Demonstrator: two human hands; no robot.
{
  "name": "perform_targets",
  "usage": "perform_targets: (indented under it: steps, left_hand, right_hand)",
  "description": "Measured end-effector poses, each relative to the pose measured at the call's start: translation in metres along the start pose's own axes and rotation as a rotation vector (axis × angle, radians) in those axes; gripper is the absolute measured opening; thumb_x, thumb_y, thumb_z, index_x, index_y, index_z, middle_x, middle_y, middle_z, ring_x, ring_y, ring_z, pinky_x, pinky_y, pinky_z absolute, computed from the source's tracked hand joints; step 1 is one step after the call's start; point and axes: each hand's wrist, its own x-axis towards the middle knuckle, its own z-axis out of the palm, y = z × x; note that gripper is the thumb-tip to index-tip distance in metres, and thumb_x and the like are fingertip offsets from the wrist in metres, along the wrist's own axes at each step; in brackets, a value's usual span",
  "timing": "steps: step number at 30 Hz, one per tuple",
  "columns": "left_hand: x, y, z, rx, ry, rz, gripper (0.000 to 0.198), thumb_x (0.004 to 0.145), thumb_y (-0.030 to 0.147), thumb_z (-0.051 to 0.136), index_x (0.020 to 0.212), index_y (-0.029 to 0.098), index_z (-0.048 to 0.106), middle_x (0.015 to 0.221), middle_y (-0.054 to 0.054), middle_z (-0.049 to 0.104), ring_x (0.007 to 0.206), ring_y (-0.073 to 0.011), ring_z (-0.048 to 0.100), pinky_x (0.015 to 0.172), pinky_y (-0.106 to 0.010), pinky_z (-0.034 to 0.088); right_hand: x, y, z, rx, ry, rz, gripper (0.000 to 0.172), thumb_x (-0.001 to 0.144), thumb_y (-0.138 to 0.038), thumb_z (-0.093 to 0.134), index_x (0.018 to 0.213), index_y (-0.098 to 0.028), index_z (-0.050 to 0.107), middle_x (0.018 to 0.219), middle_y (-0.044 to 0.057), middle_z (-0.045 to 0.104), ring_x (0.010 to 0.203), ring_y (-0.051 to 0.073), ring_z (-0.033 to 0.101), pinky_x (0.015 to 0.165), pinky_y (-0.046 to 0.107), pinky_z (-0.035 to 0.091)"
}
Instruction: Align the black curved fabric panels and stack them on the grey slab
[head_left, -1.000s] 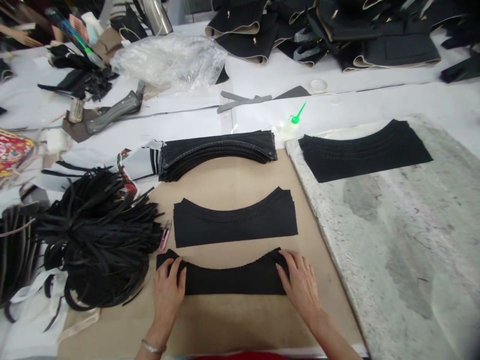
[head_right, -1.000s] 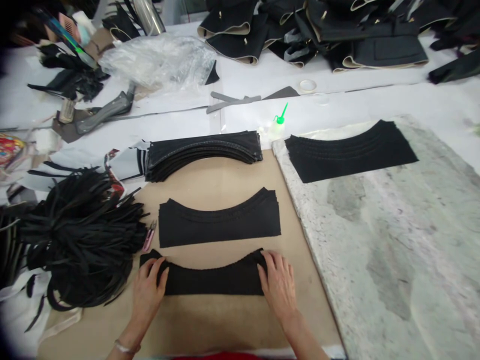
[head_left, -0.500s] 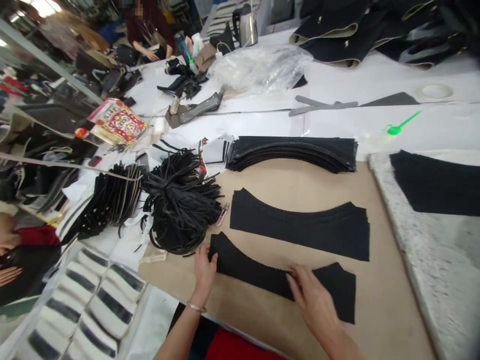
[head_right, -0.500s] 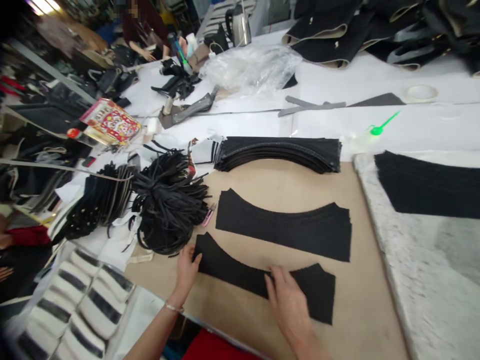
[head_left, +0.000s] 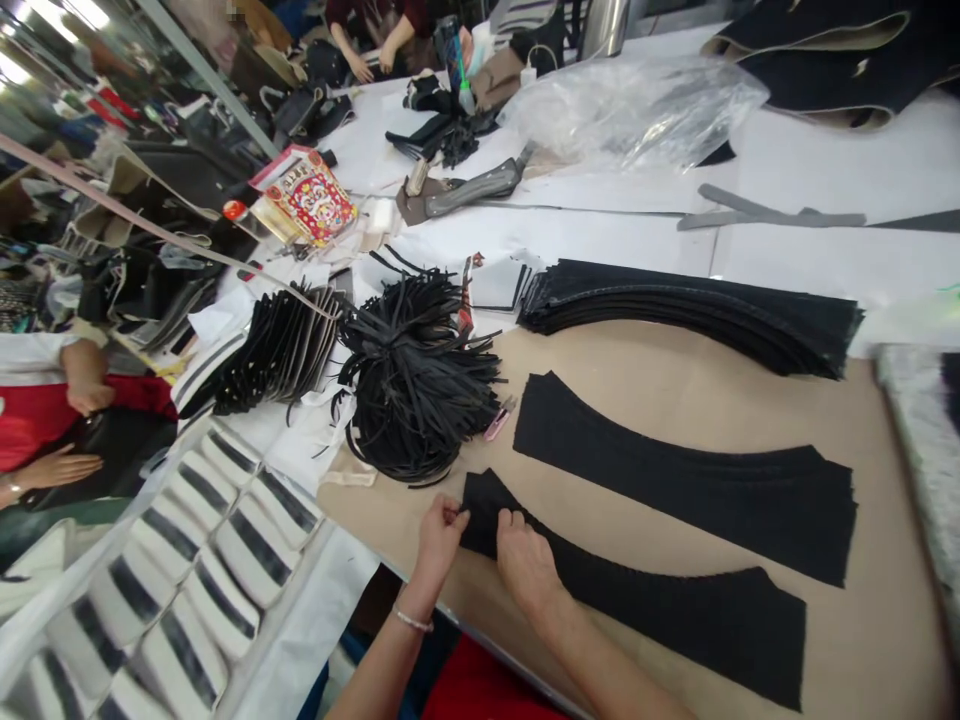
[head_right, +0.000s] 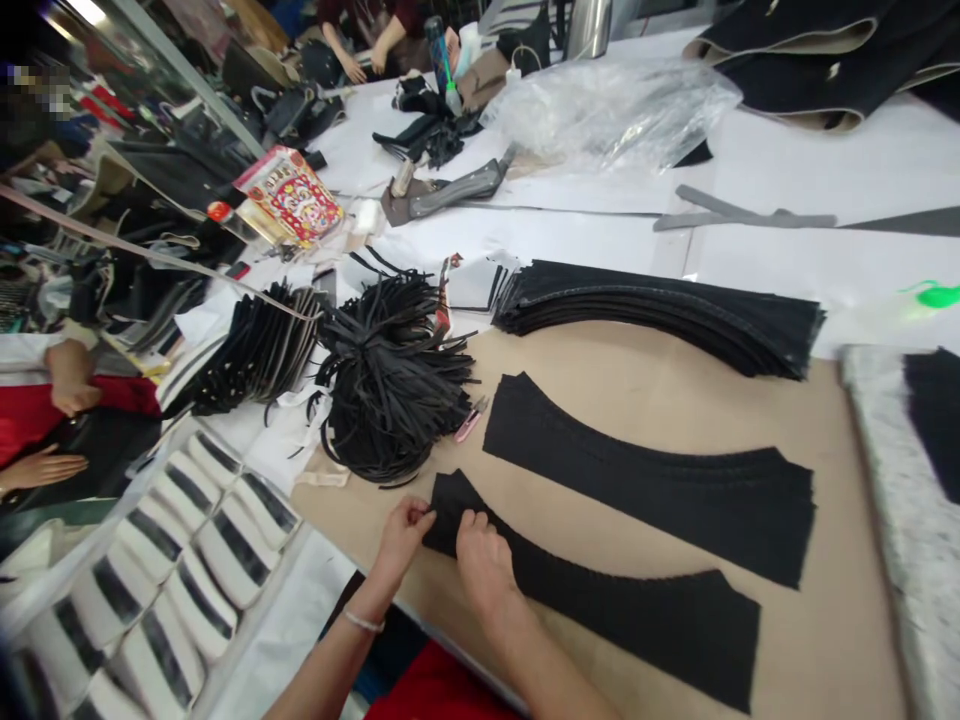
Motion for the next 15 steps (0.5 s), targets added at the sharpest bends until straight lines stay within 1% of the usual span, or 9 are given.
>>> perform_targets:
  steps: [3,5,7,10,12,13,15]
  left_hand:
    - [-0.003,0.005,-0.007,-0.057,0.078,0.009,0.016,0.077,0.033,0.054,0.085,0.019,0.056,0.071,-0.001,0.059,0.067,-0.0174,0.056,0.067,-0.030,0.044]
    - [-0.007,0.009,-0.010,-0.085,0.104,0.020,0.017,0.081,0.032,0.051,0.089,0.019,0.057,0.078,-0.003,0.062,0.074,-0.0184,0.059,0.072,-0.031,0.046]
    - [-0.013,0.013,-0.009,-0.112,0.096,0.026,0.016,0.082,0.032,0.051,0.088,0.019,0.057,0.080,-0.004,0.063,0.076,-0.0187,0.059,0.074,-0.032,0.047]
    - [-0.021,0.018,-0.004,-0.155,0.038,0.041,0.021,0.083,0.032,0.050,0.094,0.018,0.061,0.089,-0.007,0.067,0.084,-0.0199,0.062,0.078,-0.033,0.050]
    - [-0.022,0.021,0.003,-0.179,-0.038,0.059,0.025,0.082,0.030,0.051,0.099,0.017,0.064,0.098,-0.008,0.069,0.092,-0.0208,0.062,0.084,-0.034,0.050]
    - [-0.022,0.022,0.006,-0.187,-0.087,0.062,0.026,0.081,0.028,0.051,0.100,0.017,0.066,0.099,-0.008,0.069,0.094,-0.0209,0.063,0.084,-0.034,0.051]
    - [-0.018,0.022,0.014,-0.191,-0.177,0.048,0.030,0.078,0.024,0.049,0.100,0.016,0.068,0.093,-0.008,0.070,0.087,-0.0201,0.064,0.078,-0.033,0.053]
  right_hand:
    - [0.005,0.002,-0.003,0.031,-0.028,-0.008,0.031,0.086,0.004,0.033,0.098,-0.012,0.056,0.092,0.017,0.064,0.077,0.024,0.068,0.064,0.030,0.049]
    - [0.006,0.007,-0.007,0.087,-0.042,-0.022,0.031,0.086,0.004,0.032,0.096,-0.012,0.057,0.089,0.016,0.065,0.075,0.023,0.067,0.064,0.030,0.047]
    - [0.006,0.016,-0.011,0.176,-0.048,-0.052,0.028,0.087,0.001,0.034,0.092,-0.012,0.058,0.085,0.014,0.065,0.074,0.023,0.066,0.065,0.030,0.046]
    - [0.004,0.032,-0.017,0.367,-0.039,-0.116,0.022,0.090,-0.008,0.037,0.085,-0.017,0.057,0.078,0.006,0.064,0.073,0.019,0.062,0.067,0.029,0.043]
    - [0.002,0.042,-0.018,0.508,-0.033,-0.147,0.019,0.089,-0.015,0.040,0.081,-0.019,0.056,0.075,0.002,0.061,0.070,0.017,0.059,0.066,0.027,0.041]
    - [0.001,0.045,-0.018,0.577,-0.031,-0.157,0.018,0.088,-0.017,0.040,0.080,-0.020,0.056,0.074,0.000,0.060,0.069,0.016,0.058,0.066,0.026,0.041]
    - [0.000,0.051,-0.017,0.707,-0.032,-0.170,0.015,0.084,-0.021,0.043,0.077,-0.020,0.056,0.071,-0.002,0.058,0.067,0.015,0.056,0.065,0.026,0.041]
